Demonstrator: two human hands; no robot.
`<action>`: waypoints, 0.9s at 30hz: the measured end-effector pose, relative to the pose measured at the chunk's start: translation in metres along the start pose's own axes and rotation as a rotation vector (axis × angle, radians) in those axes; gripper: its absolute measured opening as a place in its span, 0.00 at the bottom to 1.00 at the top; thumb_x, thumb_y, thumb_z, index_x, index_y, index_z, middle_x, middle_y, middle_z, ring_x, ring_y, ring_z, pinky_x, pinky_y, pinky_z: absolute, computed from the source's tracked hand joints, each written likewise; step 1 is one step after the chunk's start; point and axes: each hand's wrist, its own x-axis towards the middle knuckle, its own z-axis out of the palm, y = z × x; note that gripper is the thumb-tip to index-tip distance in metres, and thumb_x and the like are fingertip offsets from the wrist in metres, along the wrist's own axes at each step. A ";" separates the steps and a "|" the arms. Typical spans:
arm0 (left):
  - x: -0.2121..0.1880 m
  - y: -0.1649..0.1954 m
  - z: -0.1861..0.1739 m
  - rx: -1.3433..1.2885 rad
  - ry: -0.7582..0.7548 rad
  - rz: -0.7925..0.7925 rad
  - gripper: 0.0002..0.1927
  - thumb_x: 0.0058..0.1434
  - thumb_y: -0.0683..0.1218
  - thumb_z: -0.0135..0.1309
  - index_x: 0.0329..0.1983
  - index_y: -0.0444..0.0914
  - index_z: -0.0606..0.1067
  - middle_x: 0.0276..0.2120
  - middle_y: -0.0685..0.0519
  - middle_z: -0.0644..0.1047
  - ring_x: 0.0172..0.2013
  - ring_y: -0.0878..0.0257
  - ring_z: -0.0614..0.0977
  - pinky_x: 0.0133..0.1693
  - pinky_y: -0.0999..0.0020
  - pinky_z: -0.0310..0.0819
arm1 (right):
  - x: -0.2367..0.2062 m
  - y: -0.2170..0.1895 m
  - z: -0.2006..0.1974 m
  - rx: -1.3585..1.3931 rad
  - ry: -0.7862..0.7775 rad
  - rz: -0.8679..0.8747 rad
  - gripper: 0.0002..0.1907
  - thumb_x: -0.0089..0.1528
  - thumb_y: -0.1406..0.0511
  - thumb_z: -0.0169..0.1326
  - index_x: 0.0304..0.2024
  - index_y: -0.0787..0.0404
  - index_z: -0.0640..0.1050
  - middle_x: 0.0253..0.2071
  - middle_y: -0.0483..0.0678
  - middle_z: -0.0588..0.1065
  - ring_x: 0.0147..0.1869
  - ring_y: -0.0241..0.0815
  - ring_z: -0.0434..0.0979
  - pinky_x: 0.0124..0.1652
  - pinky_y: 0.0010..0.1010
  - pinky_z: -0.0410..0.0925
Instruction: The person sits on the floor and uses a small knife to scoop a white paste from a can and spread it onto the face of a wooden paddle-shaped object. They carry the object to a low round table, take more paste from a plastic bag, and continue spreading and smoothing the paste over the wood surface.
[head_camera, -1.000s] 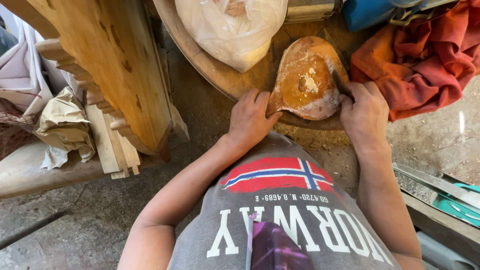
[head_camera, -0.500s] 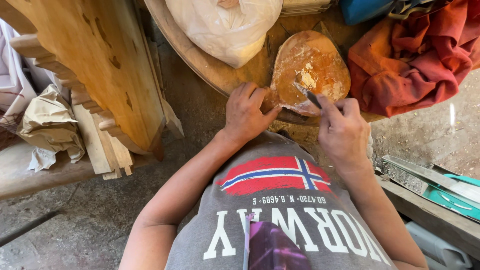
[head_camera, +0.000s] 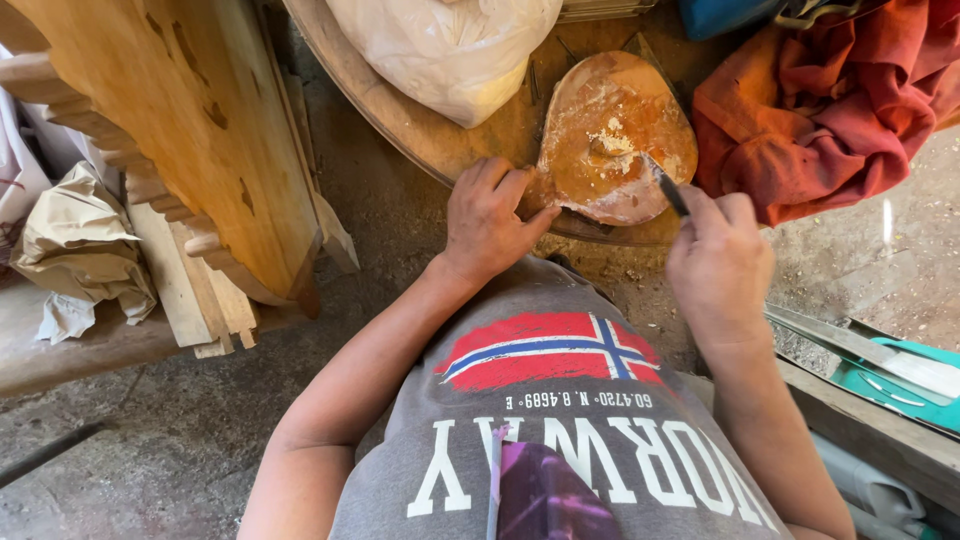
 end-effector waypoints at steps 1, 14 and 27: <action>0.000 0.000 0.000 -0.003 0.002 0.002 0.24 0.49 0.51 0.72 0.44 0.35 0.78 0.37 0.46 0.72 0.42 0.46 0.76 0.45 0.53 0.72 | 0.000 -0.004 0.003 0.036 0.003 0.007 0.15 0.66 0.71 0.56 0.55 0.58 0.82 0.41 0.54 0.72 0.38 0.56 0.77 0.38 0.46 0.70; -0.002 0.001 0.000 -0.032 0.008 -0.002 0.23 0.48 0.49 0.72 0.43 0.36 0.78 0.37 0.46 0.72 0.42 0.46 0.76 0.45 0.52 0.72 | 0.005 -0.010 0.015 -0.008 0.074 -0.221 0.20 0.62 0.74 0.57 0.56 0.56 0.83 0.42 0.53 0.70 0.47 0.52 0.72 0.45 0.40 0.68; -0.003 0.000 0.000 -0.021 0.004 -0.018 0.24 0.47 0.50 0.72 0.43 0.36 0.78 0.37 0.46 0.73 0.41 0.47 0.76 0.44 0.52 0.72 | 0.010 0.004 0.009 0.073 0.005 -0.280 0.23 0.57 0.76 0.56 0.53 0.57 0.85 0.44 0.52 0.72 0.50 0.52 0.73 0.49 0.39 0.70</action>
